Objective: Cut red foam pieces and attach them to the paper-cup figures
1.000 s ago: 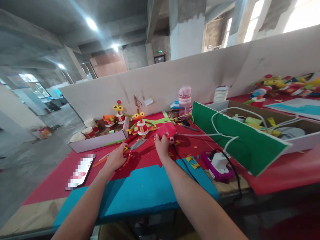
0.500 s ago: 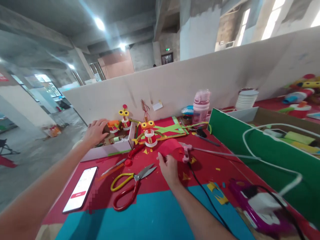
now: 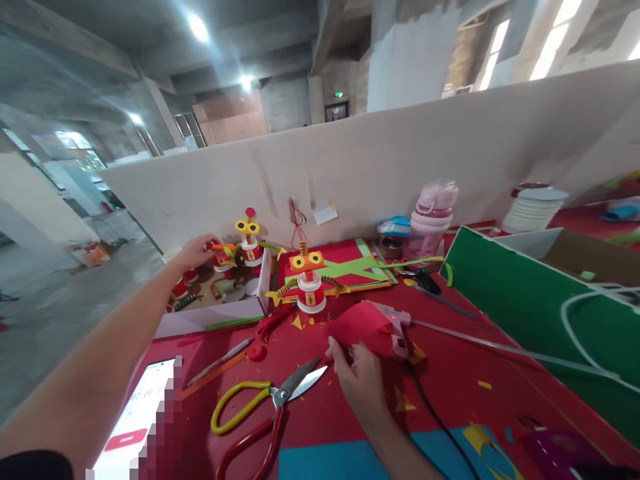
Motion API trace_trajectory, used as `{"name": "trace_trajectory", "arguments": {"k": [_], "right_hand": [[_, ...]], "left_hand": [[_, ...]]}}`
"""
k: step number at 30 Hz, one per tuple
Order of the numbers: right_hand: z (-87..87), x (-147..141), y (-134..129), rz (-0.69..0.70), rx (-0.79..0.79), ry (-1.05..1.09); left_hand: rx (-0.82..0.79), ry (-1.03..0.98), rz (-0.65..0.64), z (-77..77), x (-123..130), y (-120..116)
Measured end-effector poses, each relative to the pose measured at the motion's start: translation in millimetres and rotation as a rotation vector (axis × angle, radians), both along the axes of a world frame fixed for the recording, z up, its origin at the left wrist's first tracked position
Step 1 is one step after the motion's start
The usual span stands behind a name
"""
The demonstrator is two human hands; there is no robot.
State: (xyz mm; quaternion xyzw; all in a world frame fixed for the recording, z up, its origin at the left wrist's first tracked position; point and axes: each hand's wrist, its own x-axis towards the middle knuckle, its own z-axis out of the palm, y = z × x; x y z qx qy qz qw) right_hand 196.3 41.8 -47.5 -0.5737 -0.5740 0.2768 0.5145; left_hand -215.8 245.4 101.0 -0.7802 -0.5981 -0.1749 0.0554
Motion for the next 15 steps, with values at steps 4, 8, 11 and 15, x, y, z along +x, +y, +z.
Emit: {"name": "trace_trajectory", "arguments": {"k": [4,8,11,15], "right_hand": [[1.5,0,-1,0.013,-0.022,0.003],[1.6,0,0,0.018,-0.031,-0.002],[1.1,1,0,0.021,-0.047,-0.004],[1.0,0,-2,0.057,-0.094,0.006]], "left_hand": [[-0.016,-0.434,0.095,-7.7,-8,11],[-0.046,-0.806,0.158,-13.8,-6,20],[-0.009,-0.823,0.284,-15.0,-4,28],[0.047,-0.769,0.459,-14.8,-4,38]]}}
